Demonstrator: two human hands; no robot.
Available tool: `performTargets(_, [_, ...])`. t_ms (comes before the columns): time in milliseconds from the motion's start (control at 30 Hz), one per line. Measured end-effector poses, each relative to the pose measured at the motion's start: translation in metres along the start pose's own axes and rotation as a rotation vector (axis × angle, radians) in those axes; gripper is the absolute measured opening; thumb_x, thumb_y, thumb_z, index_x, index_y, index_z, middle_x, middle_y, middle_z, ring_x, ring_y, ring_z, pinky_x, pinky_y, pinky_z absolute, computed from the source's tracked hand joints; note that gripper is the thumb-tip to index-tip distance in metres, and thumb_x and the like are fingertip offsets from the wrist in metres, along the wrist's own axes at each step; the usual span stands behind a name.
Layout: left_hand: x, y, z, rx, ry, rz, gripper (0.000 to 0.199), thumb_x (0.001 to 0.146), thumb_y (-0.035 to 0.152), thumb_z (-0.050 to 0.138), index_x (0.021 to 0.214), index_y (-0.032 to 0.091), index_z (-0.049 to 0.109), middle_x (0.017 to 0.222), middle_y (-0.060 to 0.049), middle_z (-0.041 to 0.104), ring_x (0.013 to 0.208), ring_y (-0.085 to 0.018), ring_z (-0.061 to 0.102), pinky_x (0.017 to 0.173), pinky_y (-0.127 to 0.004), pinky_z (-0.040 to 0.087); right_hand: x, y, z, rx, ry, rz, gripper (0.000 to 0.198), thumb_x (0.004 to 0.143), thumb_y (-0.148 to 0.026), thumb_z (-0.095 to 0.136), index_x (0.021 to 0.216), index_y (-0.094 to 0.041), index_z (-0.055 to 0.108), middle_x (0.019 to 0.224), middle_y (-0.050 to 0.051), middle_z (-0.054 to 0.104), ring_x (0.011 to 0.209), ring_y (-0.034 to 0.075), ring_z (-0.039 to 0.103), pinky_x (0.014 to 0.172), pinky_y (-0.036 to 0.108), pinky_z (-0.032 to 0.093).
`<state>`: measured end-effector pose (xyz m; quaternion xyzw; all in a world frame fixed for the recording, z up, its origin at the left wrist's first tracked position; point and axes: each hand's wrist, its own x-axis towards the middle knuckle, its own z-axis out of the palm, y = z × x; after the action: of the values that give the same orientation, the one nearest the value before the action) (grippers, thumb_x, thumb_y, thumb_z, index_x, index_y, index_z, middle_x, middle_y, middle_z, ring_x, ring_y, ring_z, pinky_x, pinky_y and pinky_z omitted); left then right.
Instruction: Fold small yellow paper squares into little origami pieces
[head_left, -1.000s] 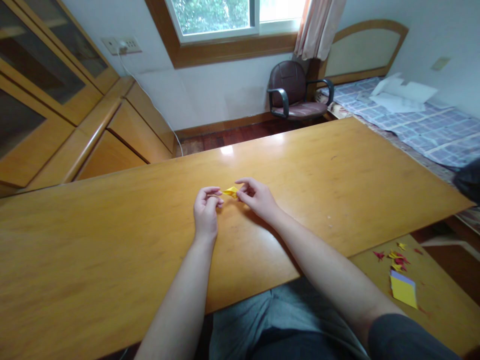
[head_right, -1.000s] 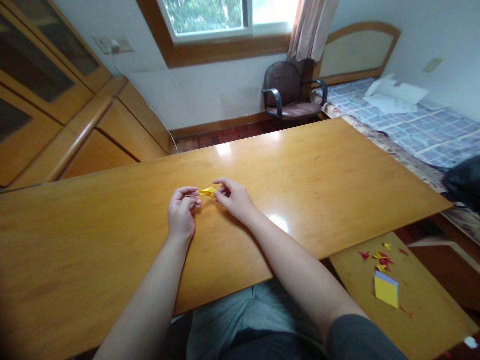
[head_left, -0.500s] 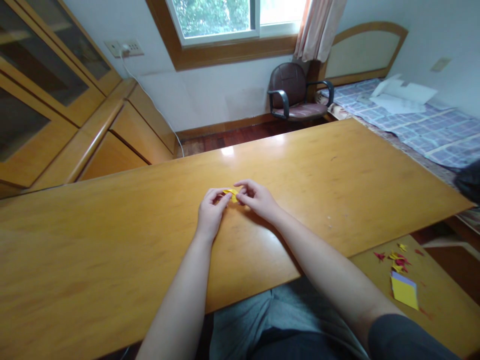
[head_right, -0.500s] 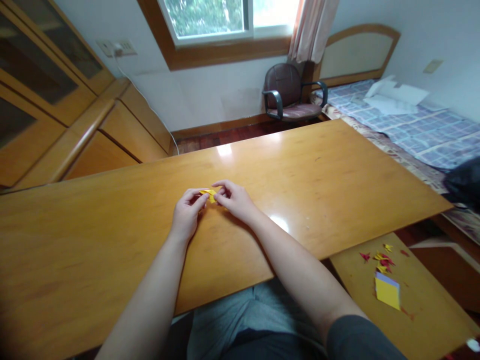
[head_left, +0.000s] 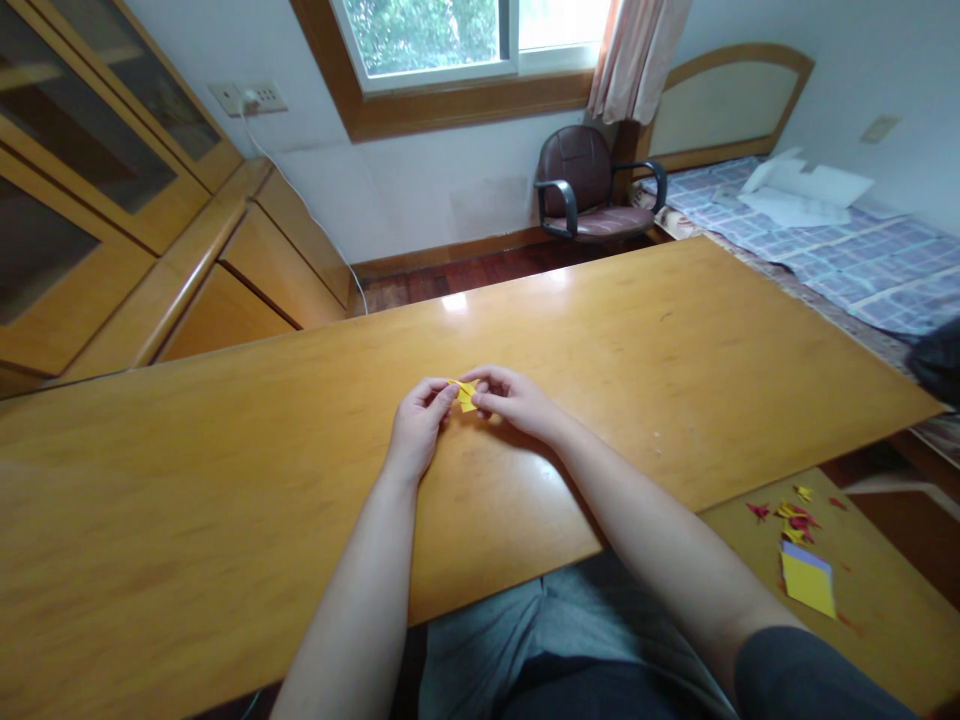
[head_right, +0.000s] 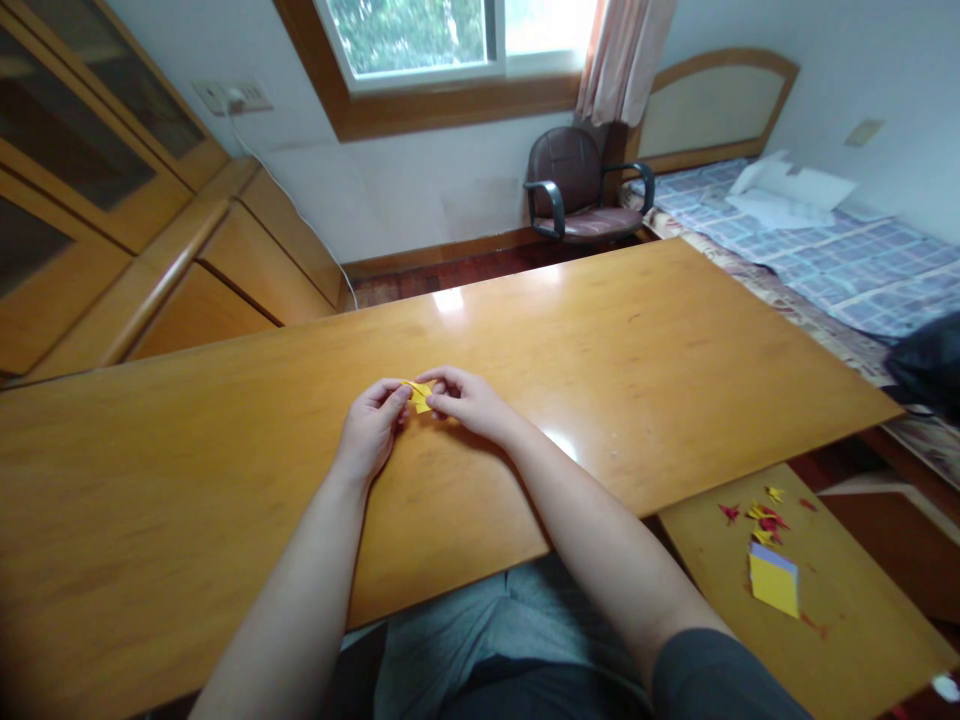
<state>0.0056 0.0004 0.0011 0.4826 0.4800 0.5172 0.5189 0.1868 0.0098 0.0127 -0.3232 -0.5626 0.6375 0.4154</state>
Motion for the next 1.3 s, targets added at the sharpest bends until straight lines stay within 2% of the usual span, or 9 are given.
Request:
performTargets(267, [0.001,0.000,0.001,0.003,0.025,-0.022,0.025,0.075,0.040,0.078,0.083,0.018,0.067,0.059,0.005,0.052,0.050,-0.008,0.042,0.046,-0.019,0.029,0.000,0.001,0.002,0.011,0.015,0.032,0.028,0.079,-0.027,0.068,0.103,-0.018,0.056,0.072,-0.005,0.058,0.063,0.010,0.057,0.059,0.022,0.041])
performTargets(733, [0.000,0.001,0.000,0.066,0.047,0.013,0.028,0.076,0.044,0.077,0.079,0.018,0.066,0.058,0.005,0.052,0.049,-0.009,0.042,0.047,-0.021,0.029,0.000,0.004,0.002,-0.007,-0.020,0.059,0.029,0.079,-0.027,0.068,0.105,-0.017,0.058,0.072,-0.005,0.058,0.063,0.010,0.057,0.058,0.021,0.042])
performTargets(967, [0.000,0.003,0.000,0.103,0.071,0.008,0.030,0.079,0.047,0.073,0.073,0.018,0.064,0.055,0.004,0.051,0.048,-0.009,0.043,0.046,-0.021,0.031,0.001,0.005,0.002,-0.010,0.011,0.050,0.030,0.079,-0.025,0.064,0.108,-0.018,0.060,0.073,-0.005,0.057,0.063,0.010,0.057,0.057,0.021,0.041])
performTargets(1067, [0.000,0.004,0.000,0.095,0.091,0.019,0.031,0.081,0.048,0.071,0.075,0.018,0.064,0.061,0.003,0.056,0.050,-0.009,0.046,0.048,-0.020,0.035,0.002,0.003,0.003,-0.001,0.056,0.074,0.027,0.077,-0.023,0.062,0.104,-0.017,0.062,0.071,-0.005,0.057,0.061,0.010,0.055,0.055,0.021,0.039])
performTargets(1167, [0.000,0.006,0.000,0.100,0.117,0.075,0.027,0.081,0.044,0.070,0.087,0.019,0.069,0.071,0.001,0.062,0.059,-0.011,0.054,0.055,-0.021,0.042,0.003,0.001,0.002,0.060,0.102,0.116,0.024,0.075,-0.023,0.063,0.098,-0.017,0.066,0.071,-0.004,0.059,0.059,0.009,0.053,0.054,0.021,0.038])
performTargets(1300, [-0.003,0.011,0.001,0.099,0.066,0.165,0.022,0.083,0.038,0.068,0.096,0.020,0.072,0.088,-0.003,0.067,0.071,-0.013,0.060,0.066,-0.023,0.048,0.006,0.000,0.000,0.172,0.161,0.185,0.020,0.070,-0.026,0.066,0.087,-0.016,0.069,0.068,-0.002,0.063,0.055,0.009,0.050,0.054,0.022,0.037])
